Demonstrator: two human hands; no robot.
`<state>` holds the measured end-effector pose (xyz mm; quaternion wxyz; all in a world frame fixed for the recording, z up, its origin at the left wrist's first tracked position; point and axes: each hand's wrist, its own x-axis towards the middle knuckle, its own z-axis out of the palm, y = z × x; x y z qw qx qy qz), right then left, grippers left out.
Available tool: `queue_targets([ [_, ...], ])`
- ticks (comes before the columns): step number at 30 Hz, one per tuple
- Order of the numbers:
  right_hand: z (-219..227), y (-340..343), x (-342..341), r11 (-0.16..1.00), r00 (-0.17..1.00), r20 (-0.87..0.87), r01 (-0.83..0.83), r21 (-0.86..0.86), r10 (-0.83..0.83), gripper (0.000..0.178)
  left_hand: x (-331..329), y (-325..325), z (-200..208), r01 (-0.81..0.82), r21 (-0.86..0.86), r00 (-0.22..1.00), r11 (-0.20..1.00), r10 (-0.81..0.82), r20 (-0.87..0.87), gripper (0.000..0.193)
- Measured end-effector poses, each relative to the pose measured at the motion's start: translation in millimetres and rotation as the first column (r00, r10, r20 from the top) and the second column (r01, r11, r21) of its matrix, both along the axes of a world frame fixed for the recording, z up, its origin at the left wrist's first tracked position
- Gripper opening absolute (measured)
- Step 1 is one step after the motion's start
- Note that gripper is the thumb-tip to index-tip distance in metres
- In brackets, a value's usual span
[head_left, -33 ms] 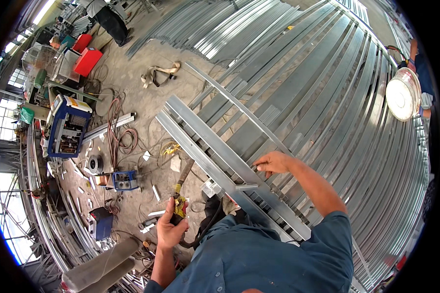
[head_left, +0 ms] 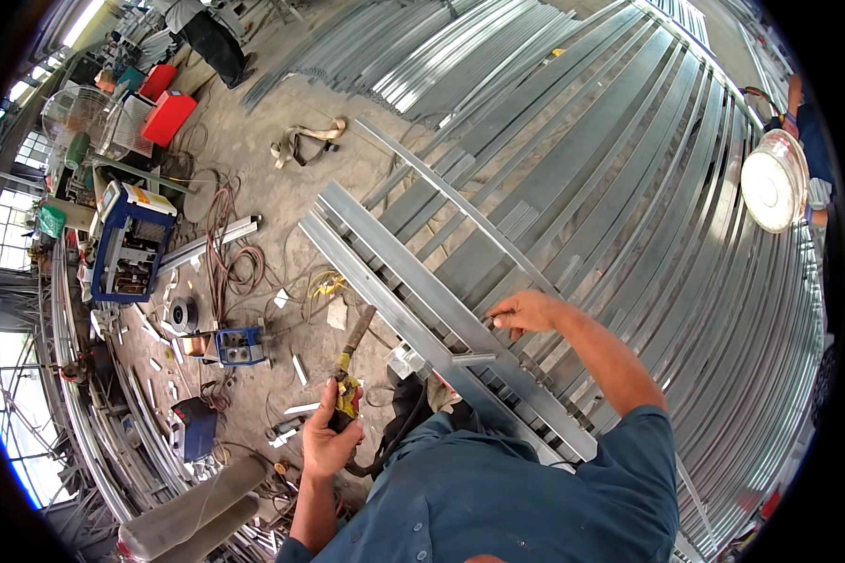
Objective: The person welds a metal frame using a handheld welding torch, creating bright sparks and smoke. They repeatedly position the torch along the frame's joints and weld in short bursts while standing in a workshop.
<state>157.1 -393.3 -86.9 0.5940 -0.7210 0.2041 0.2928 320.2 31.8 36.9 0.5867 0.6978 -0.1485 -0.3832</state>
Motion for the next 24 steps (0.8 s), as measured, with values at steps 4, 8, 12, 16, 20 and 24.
queue_targets([
  [4,-2,-3,1,1.000,1.000,-0.010,-0.005,-0.004,0.005,0.046,-5,-4,-2,0.028,-0.022,0.999,0.999,-0.029,-0.043,0.091],
  [8,4,-3,2,0.998,0.999,-0.028,0.045,0.048,-0.044,0.047,-9,-8,-6,0.029,-0.006,0.998,1.000,-0.029,-0.052,0.091],
  [12,5,-5,2,0.999,0.999,-0.023,0.031,0.042,-0.030,0.049,-13,-14,-9,0.067,0.021,0.997,0.998,-0.066,-0.030,0.091],
  [16,2,-6,2,0.995,0.997,-0.038,0.065,0.074,-0.062,0.049,-16,-23,-8,0.105,0.027,0.991,0.994,-0.102,-0.088,0.088],
  [20,1,-7,0,0.998,0.999,-0.014,0.041,0.046,-0.041,0.048,-19,-26,-11,0.150,0.065,0.984,0.987,-0.142,-0.105,0.085],
  [24,11,-6,5,0.999,0.999,-0.038,0.012,0.033,-0.011,0.044,-16,-20,-27,0.249,0.146,0.966,0.957,-0.256,0.034,0.087],
])
